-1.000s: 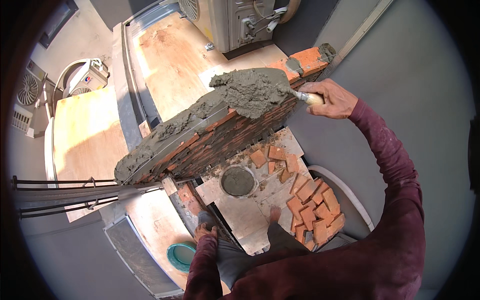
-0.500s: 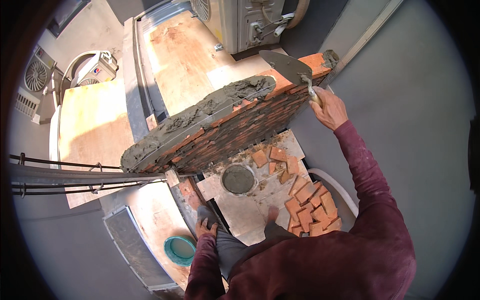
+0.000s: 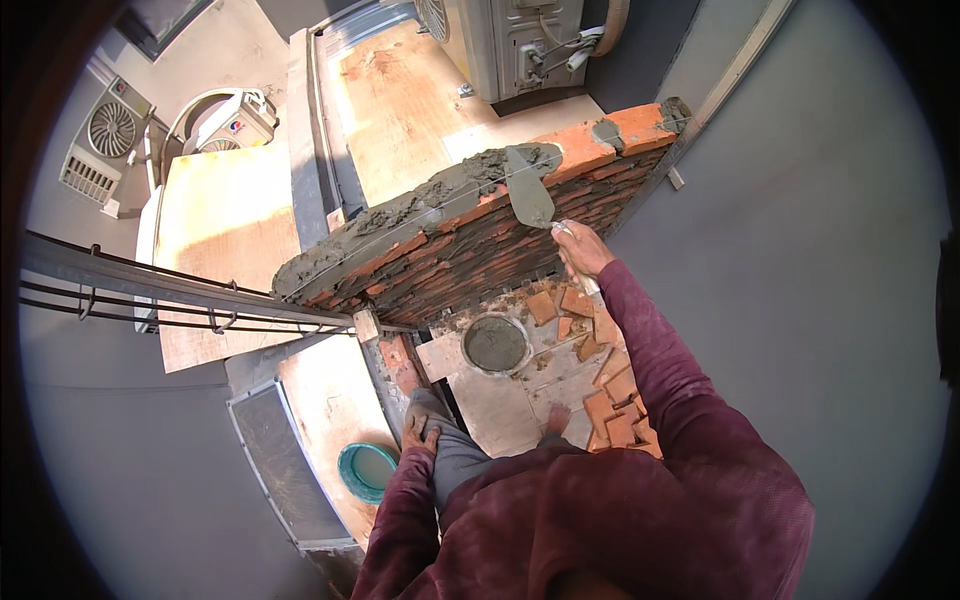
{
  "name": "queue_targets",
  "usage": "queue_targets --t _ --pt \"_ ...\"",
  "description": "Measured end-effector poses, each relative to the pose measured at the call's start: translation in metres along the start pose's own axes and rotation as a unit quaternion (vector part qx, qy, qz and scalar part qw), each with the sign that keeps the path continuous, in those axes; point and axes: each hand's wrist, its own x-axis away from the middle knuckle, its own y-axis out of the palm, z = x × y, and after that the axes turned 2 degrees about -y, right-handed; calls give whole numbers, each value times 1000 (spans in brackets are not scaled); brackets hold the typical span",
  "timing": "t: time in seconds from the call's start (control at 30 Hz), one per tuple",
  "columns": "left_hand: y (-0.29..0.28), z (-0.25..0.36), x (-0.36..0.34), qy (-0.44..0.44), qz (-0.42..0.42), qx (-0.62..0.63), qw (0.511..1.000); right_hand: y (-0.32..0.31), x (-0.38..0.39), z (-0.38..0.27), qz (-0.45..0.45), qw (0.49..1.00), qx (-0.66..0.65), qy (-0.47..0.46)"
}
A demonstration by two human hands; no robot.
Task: The person spreads mortar on a brick wall using a trowel and places a brick onto the mortar. They tap the brick with the trowel handle to level it and then scrape away the excess mortar from the wall and stir the mortar in a bucket.
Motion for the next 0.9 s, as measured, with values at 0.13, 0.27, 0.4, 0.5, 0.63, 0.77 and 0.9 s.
queue_targets --t 0.13,0.27,0.4,0.5,0.63,0.77,0.9 --pt "19 -42 51 -66 64 113 989 25 -12 67 171 953 176 -177" --pt "64 -92 145 -111 77 233 963 16 16 74 138 966 206 -79" --pt "92 -166 290 -219 203 414 860 20 25 59 134 968 160 -141" --pt "115 -138 312 -281 146 403 859 -5 4 40 109 974 130 -152" --pt "107 -110 323 -300 109 389 864 11 9 -8 -2 998 21 -51" --pt "95 -94 316 -300 88 384 869 38 20 4 12 996 74 -38" --pt "81 -95 308 -302 71 387 869 58 14 53 93 975 149 -136"
